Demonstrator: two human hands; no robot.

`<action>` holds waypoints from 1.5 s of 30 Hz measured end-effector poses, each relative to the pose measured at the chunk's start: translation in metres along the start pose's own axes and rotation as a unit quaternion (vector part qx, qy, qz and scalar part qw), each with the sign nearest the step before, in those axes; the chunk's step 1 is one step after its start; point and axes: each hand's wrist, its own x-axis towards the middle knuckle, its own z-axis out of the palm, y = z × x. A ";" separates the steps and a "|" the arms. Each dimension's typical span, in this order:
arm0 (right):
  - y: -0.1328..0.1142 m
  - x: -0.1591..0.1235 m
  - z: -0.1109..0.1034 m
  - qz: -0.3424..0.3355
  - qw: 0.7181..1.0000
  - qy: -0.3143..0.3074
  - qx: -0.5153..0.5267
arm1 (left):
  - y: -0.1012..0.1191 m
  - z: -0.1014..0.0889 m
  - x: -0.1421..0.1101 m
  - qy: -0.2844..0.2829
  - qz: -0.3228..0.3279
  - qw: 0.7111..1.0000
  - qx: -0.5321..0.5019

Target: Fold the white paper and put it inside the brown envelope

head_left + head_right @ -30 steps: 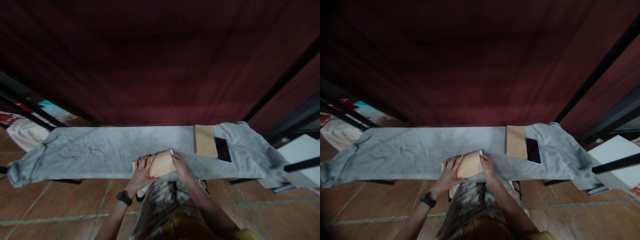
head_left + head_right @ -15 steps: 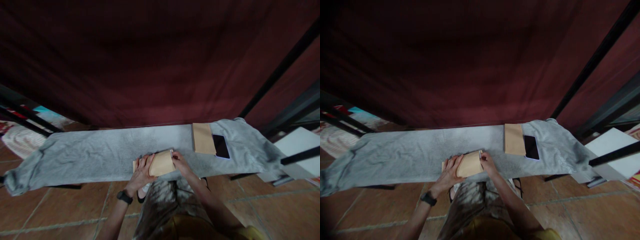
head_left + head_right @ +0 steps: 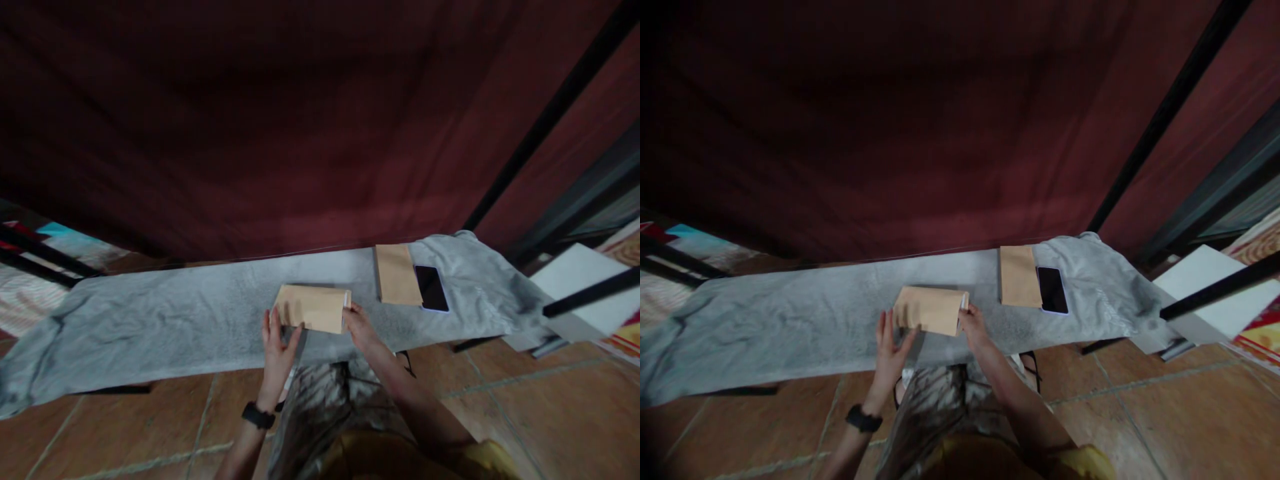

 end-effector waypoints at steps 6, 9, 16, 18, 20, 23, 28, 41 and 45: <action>0.016 -0.007 0.014 -0.036 0.999 0.029 0.022 | 0.029 0.038 -0.031 -0.055 -0.335 0.837 -0.429; 0.020 -0.010 0.016 -0.044 0.998 0.033 0.011 | 0.042 0.048 -0.031 -0.070 -0.359 0.808 -0.462; 0.019 -0.014 -0.010 -0.036 0.998 -0.012 -0.054 | 0.027 0.048 -0.004 -0.049 -0.299 0.889 -0.344; 0.018 -0.014 -0.021 -0.041 0.995 -0.017 -0.086 | 0.018 0.043 0.008 -0.060 -0.254 0.926 -0.274; 0.017 -0.014 -0.031 -0.054 0.992 -0.009 -0.113 | 0.008 0.039 0.019 -0.056 -0.201 0.961 -0.179; 0.016 -0.013 -0.041 -0.125 0.970 -0.012 -0.210 | -0.002 0.032 0.026 -0.034 -0.104 0.994 0.003; 0.015 -0.017 -0.040 -0.311 0.812 -0.129 -0.476 | -0.005 0.028 0.014 -0.049 0.013 0.989 0.139; 0.020 -0.017 -0.033 -0.364 0.699 -0.154 -0.597 | -0.005 0.099 0.084 -0.217 0.172 0.918 0.284; 0.021 -0.018 -0.032 -0.348 0.701 -0.147 -0.605 | -0.012 0.105 0.103 -0.210 0.175 0.912 0.306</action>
